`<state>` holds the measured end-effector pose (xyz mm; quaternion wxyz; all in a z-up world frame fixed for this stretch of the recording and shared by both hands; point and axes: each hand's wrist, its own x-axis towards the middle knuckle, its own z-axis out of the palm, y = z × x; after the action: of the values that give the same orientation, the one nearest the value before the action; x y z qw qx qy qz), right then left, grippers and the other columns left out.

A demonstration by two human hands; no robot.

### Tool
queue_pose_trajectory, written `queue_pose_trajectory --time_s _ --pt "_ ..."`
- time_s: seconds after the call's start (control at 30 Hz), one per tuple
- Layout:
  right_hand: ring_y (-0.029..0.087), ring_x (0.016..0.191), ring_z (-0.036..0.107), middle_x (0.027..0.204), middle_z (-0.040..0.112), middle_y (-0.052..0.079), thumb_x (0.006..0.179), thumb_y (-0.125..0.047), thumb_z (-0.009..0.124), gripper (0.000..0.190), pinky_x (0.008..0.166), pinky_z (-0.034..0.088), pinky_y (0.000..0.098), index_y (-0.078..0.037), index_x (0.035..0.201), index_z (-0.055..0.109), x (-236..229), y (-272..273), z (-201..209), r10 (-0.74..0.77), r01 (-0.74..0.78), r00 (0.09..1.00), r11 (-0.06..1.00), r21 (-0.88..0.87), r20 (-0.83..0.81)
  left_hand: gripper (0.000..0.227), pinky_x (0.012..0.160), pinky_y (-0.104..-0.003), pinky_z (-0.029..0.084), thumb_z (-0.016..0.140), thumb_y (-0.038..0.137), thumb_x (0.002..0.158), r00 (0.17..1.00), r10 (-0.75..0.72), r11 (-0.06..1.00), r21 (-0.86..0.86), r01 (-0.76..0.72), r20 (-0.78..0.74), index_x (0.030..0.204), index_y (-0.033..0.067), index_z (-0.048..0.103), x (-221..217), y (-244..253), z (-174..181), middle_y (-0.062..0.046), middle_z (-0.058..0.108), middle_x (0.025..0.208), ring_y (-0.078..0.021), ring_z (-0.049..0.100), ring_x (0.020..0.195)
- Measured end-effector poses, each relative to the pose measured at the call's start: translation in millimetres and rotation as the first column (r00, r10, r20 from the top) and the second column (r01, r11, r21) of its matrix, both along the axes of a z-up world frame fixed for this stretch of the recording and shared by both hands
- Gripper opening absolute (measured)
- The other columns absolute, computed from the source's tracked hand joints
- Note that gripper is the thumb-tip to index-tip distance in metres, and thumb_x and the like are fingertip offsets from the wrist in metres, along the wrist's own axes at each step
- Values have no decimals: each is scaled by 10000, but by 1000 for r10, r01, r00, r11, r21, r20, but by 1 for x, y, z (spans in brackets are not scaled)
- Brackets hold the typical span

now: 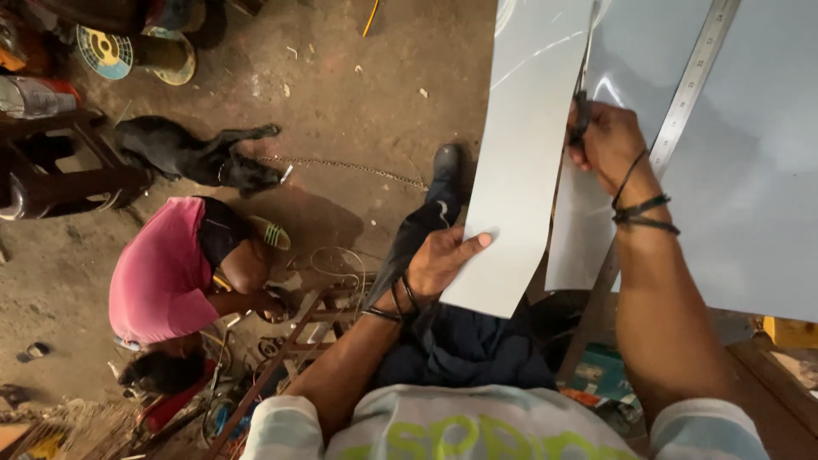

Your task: Measuring, marking, and cutting white plastic sheets using a ruler, pen, and scissors.

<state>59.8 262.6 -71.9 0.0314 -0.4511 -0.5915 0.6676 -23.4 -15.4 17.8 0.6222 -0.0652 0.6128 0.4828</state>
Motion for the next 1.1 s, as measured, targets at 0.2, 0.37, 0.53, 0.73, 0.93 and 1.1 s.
queue_pose_trajectory --time_s 0.2,0.37,0.53,0.73,0.93,1.1 --pt "114 434 503 699 556 131 1158 -277 648 342 324 384 228 -37 916 624 -6 6 -2 21 -21 1000 1000 -3 -14 384 503 -226 522 830 380 875 999 37 999 -20 -37 18 916 14 722 5 -6 -6 -65 650 672 -110 625 600" --pt "135 408 488 625 492 115 1139 -128 583 286 329 384 254 -5 882 609 -4 7 -16 30 -30 1000 998 52 -5 388 525 -248 533 807 404 891 1000 -24 1000 1 24 -9 939 25 736 1 -2 -4 -76 660 694 -117 627 637" --pt "115 427 508 639 519 104 1161 -226 620 339 337 400 244 -26 887 611 -26 10 19 22 -22 1000 998 56 5 381 539 -245 533 810 396 883 1000 -28 1000 -2 28 -14 939 28 729 -5 -3 2 -68 644 701 -119 617 644" --pt "112 442 496 669 501 104 1133 -135 573 238 347 417 232 -5 942 626 -15 21 -23 25 -25 1000 996 90 2 370 522 -234 527 816 396 882 1000 -23 1000 -2 23 -10 908 39 721 -4 -8 -7 -64 637 684 -113 620 626" --pt "121 440 527 665 548 120 1164 -240 631 334 337 437 249 -16 916 630 -31 20 6 43 -45 999 995 87 29 397 521 -251 530 819 417 876 999 -40 999 2 40 -17 912 33 727 -8 -9 -1 -71 638 679 -119 613 625" --pt "63 462 436 766 633 15 1134 -346 615 299 388 314 214 -86 994 658 -41 25 34 47 -45 999 997 -67 21 465 555 -237 476 696 354 920 997 -60 994 89 64 -43 1109 -71 706 -9 -15 -5 -88 687 809 -118 590 633"
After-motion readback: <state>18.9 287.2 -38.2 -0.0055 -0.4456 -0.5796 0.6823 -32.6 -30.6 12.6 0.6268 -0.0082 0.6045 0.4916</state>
